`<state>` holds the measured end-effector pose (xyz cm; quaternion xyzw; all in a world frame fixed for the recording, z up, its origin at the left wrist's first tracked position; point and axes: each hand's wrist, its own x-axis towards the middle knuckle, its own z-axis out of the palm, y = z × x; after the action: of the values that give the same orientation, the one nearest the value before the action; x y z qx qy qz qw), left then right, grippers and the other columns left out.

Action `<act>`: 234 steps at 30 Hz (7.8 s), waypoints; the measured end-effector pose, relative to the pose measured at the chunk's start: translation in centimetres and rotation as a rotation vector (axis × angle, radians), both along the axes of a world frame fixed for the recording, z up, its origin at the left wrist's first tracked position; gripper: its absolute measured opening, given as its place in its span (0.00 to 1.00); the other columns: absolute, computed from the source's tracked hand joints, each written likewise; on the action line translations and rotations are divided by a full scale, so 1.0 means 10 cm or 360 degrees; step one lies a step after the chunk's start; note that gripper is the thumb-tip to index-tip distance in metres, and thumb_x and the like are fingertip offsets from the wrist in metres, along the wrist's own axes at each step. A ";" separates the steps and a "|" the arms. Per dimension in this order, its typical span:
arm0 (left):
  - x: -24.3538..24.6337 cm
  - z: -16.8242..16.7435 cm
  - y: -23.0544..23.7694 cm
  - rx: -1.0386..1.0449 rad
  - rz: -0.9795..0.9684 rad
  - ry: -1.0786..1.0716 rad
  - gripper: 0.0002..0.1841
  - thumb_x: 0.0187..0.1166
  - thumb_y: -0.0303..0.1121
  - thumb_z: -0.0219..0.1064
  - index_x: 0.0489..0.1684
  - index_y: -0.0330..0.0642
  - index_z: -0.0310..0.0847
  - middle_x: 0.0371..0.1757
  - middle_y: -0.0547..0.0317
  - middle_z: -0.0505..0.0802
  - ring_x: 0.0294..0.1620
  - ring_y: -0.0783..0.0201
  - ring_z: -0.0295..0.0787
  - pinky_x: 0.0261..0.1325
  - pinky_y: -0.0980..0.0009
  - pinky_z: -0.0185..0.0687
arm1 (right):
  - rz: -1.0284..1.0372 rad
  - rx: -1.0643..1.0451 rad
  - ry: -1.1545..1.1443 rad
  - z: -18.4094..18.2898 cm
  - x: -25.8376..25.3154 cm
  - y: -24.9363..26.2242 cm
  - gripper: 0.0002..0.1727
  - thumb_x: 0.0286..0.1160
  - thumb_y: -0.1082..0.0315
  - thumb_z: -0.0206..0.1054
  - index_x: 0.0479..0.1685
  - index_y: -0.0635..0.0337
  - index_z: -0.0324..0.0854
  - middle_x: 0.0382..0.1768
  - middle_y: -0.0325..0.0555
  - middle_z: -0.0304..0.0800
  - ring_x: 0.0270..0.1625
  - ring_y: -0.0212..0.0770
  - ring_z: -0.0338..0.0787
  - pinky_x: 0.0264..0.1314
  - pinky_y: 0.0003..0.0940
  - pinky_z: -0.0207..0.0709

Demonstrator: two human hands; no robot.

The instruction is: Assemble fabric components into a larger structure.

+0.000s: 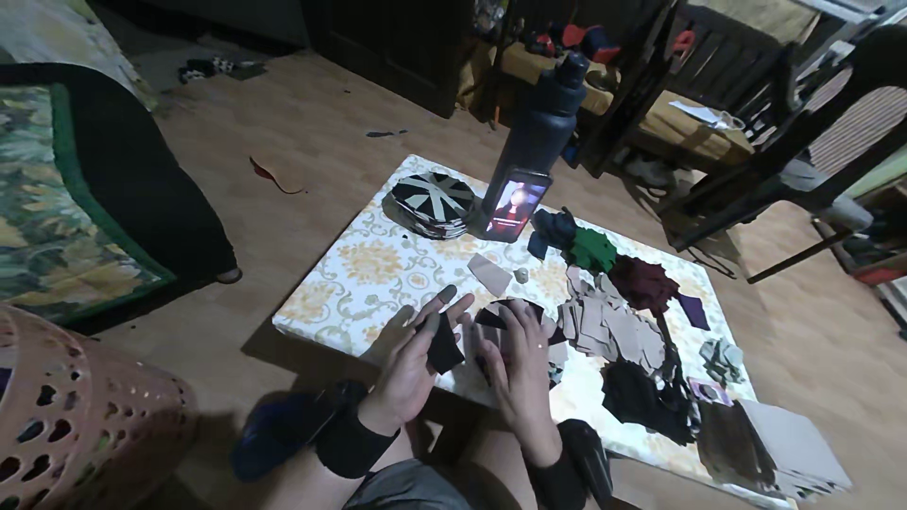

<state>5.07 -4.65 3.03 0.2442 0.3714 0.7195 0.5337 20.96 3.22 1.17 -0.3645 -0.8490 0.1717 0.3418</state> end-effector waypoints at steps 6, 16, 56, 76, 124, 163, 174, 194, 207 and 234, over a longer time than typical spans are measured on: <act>0.12 -0.06 0.00 0.0197 -0.0167 0.0217 0.29 0.94 0.41 0.41 0.93 0.40 0.49 0.82 0.52 0.79 0.75 0.60 0.81 0.74 0.63 0.79 | 0.0451 -0.0607 0.1025 0.03 -0.23 -0.35 0.30 0.71 0.78 0.70 0.71 0.82 0.65 0.45 0.48 0.91 0.45 0.29 0.91 0.50 0.25 0.88; 0.22 -0.11 -0.03 -0.0037 -0.0015 0.0195 0.13 0.82 0.28 0.65 0.60 0.30 0.82 0.55 0.51 0.94 0.57 0.63 0.92 0.62 0.67 0.88 | 0.0313 -0.0459 0.1070 -0.04 -0.12 -0.41 0.35 0.70 0.71 0.75 0.72 0.78 0.60 0.51 0.47 0.88 0.50 0.29 0.91 0.53 0.24 0.88; -0.05 0.10 0.24 -0.0314 -0.0030 -0.0153 0.15 0.95 0.34 0.44 0.68 0.43 0.74 0.25 0.64 0.79 0.19 0.72 0.78 0.29 0.77 0.84 | 0.0722 -0.0695 0.0415 0.39 0.36 0.40 0.17 0.78 0.76 0.63 0.65 0.68 0.75 0.50 0.42 0.89 0.49 0.30 0.90 0.53 0.28 0.87; -0.15 0.10 0.16 -0.0370 0.0042 -0.0159 0.11 0.89 0.23 0.53 0.63 0.42 0.74 0.41 0.59 0.87 0.18 0.79 0.75 0.21 0.87 0.74 | 0.0596 -0.0492 -0.0007 0.15 0.26 0.52 0.12 0.76 0.75 0.67 0.56 0.64 0.87 0.48 0.47 0.95 0.49 0.33 0.93 0.58 0.30 0.86; 0.02 -0.45 0.17 -0.0030 0.0277 0.2529 0.16 0.76 0.53 0.70 0.48 0.56 0.96 0.52 0.54 0.92 0.50 0.53 0.90 0.52 0.51 0.85 | 0.0344 -0.0190 -0.0304 0.06 0.51 0.45 0.13 0.80 0.72 0.62 0.56 0.57 0.89 0.49 0.47 0.92 0.47 0.44 0.93 0.49 0.45 0.88; -0.49 -0.13 -0.38 -0.0402 -0.0126 0.0882 0.20 0.91 0.49 0.45 0.34 0.52 0.79 0.19 0.79 0.80 0.14 0.84 0.68 0.18 0.86 0.65 | 0.0315 0.0451 0.0286 0.08 -0.29 -0.28 0.05 0.78 0.71 0.69 0.44 0.56 0.90 0.41 0.44 0.96 0.52 0.40 0.94 0.81 0.65 0.64; -0.18 -0.12 -0.11 0.0228 -0.0151 0.0756 0.04 0.71 0.31 0.78 0.33 0.44 0.89 0.30 0.75 0.92 0.31 0.82 0.86 0.36 0.83 0.84 | 0.0658 -0.0685 0.1132 -0.04 -0.05 -0.36 0.36 0.78 0.53 0.72 0.77 0.66 0.62 0.65 0.44 0.88 0.67 0.37 0.88 0.72 0.36 0.82; -0.42 -0.19 0.05 -0.0428 0.0498 0.2403 0.20 0.77 0.40 0.75 0.67 0.48 0.87 0.60 0.45 0.88 0.42 0.47 0.90 0.43 0.47 0.86 | 0.0431 -0.0667 0.0905 0.35 0.31 0.31 0.23 0.68 0.78 0.74 0.62 0.65 0.73 0.40 0.41 0.93 0.37 0.34 0.93 0.43 0.31 0.90; 0.05 -0.19 0.25 -0.0176 0.0049 0.2054 0.24 0.82 0.43 0.66 0.77 0.50 0.78 0.37 0.65 0.93 0.34 0.67 0.88 0.42 0.61 0.84 | 0.0414 -0.0714 0.0376 0.22 0.29 0.45 0.19 0.73 0.72 0.73 0.60 0.68 0.77 0.38 0.40 0.92 0.37 0.30 0.91 0.43 0.27 0.88; 0.04 -0.41 0.25 -0.0084 0.0223 0.2647 0.20 0.75 0.59 0.69 0.49 0.57 0.95 0.49 0.56 0.92 0.46 0.55 0.90 0.48 0.55 0.86 | 0.0063 -0.0002 -0.0237 0.06 0.26 0.47 0.11 0.72 0.76 0.69 0.52 0.62 0.89 0.46 0.54 0.92 0.46 0.53 0.93 0.48 0.51 0.88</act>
<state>5.44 -2.16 -1.12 0.6594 0.6753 0.3273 0.0450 23.58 7.95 1.73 -0.3597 -0.8790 0.1512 0.2740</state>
